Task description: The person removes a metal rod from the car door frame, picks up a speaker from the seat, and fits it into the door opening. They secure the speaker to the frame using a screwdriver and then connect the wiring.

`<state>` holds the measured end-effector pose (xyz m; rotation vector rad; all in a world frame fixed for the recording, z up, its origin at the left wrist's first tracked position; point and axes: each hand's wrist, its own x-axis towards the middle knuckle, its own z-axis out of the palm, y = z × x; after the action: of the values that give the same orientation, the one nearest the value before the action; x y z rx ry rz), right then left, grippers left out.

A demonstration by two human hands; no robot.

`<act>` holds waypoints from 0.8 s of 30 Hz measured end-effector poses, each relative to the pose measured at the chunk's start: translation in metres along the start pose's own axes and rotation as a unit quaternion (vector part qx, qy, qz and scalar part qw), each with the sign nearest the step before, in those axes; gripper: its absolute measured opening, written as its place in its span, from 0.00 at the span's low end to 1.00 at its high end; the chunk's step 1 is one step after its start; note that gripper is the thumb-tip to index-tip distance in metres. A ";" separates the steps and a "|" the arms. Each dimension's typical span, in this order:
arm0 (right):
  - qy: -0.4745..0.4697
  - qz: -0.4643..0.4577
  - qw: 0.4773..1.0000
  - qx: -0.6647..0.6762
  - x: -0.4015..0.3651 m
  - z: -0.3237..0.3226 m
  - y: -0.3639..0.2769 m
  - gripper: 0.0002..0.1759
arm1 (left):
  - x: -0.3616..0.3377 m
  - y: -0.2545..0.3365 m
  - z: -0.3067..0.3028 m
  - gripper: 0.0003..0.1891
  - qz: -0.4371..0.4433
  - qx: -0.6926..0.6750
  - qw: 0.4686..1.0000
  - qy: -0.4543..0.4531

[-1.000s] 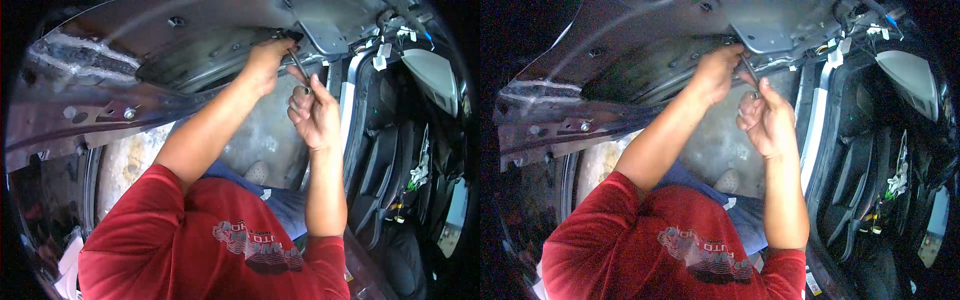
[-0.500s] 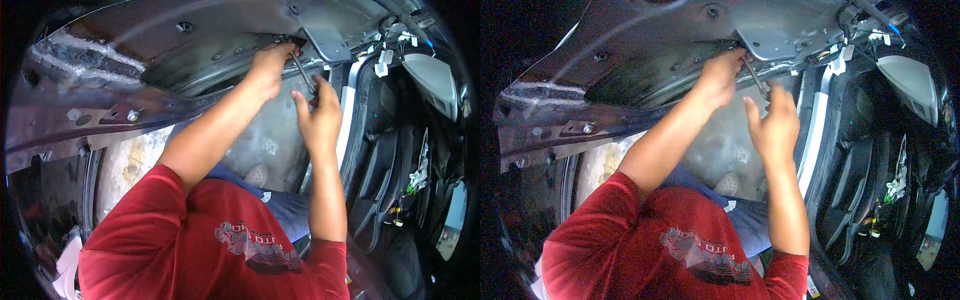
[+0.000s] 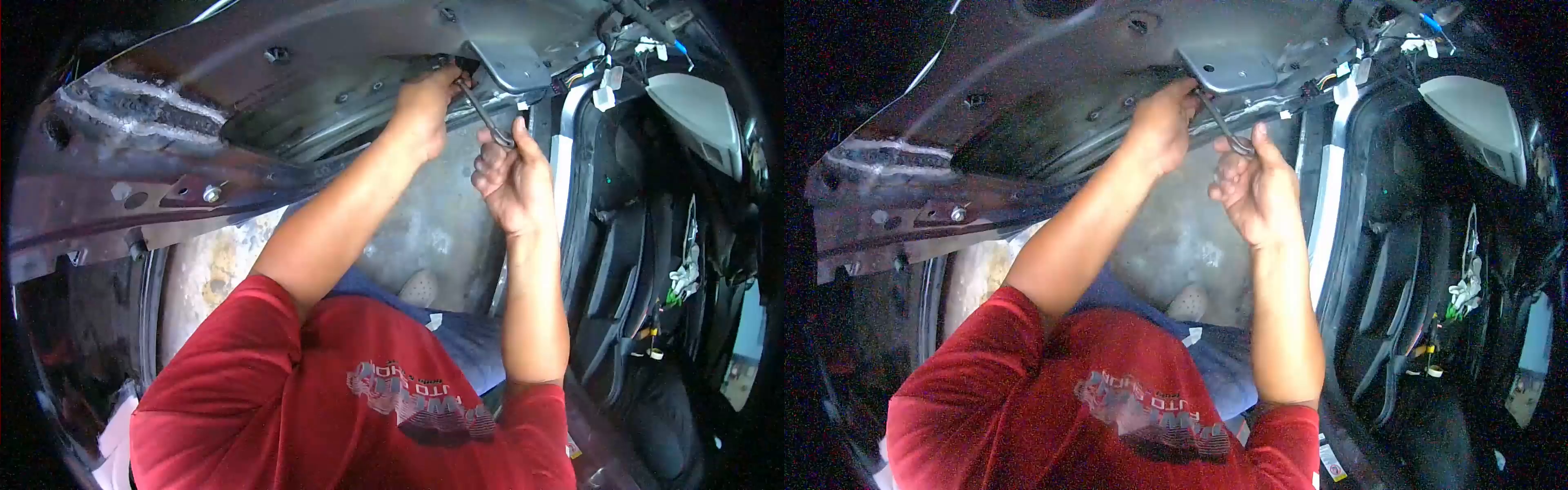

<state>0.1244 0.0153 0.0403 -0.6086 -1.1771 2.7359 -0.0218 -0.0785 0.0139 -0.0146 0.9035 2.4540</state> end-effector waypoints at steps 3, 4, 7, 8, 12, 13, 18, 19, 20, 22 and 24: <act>0.133 -0.141 0.913 -0.359 -0.012 0.018 0.004 0.23 | 0.005 0.003 0.001 0.07 0.016 -0.003 1.000 -0.002; 0.204 -0.322 0.671 -0.635 -0.024 0.026 0.012 0.18 | 0.002 0.003 0.000 0.10 0.011 0.014 1.000 -0.007; 0.185 -0.324 0.593 -0.713 -0.017 0.021 0.019 0.17 | -0.002 0.001 0.003 0.11 -0.001 0.021 1.000 0.002; 0.176 -0.326 0.550 -0.748 -0.016 0.020 0.021 0.17 | -0.003 0.003 0.003 0.09 -0.002 0.012 1.000 0.017; 0.113 -0.065 0.953 -0.274 -0.019 0.036 0.023 0.21 | 0.010 -0.004 -0.024 0.15 0.009 0.116 0.993 -0.005; 0.082 0.006 0.994 -0.074 -0.022 0.035 0.013 0.22 | 0.010 -0.004 -0.025 0.16 0.006 0.116 0.993 -0.007; 0.145 -0.505 0.468 -0.710 -0.017 0.028 0.019 0.25 | 0.024 -0.009 -0.027 0.13 0.001 0.017 1.000 -0.009; 0.145 -0.390 0.626 -0.659 -0.015 0.030 0.016 0.25 | 0.022 -0.008 -0.021 0.13 -0.007 0.021 1.000 0.010; 0.134 -0.262 0.760 -0.579 -0.013 0.031 0.012 0.25 | 0.015 -0.005 -0.011 0.14 0.004 -0.029 0.999 0.018; 0.106 -0.182 0.891 -0.403 -0.006 0.012 0.006 0.24 | 0.013 -0.008 -0.010 0.14 -0.002 -0.017 1.000 0.000; 0.012 0.001 1.000 0.016 0.004 -0.003 -0.004 0.23 | 0.019 -0.005 -0.015 0.14 -0.015 -0.008 1.000 -0.004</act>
<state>0.1222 0.0211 0.0397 -0.6390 -1.1272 2.7356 -0.0384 -0.0761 -0.0044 -0.0222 0.8749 2.4316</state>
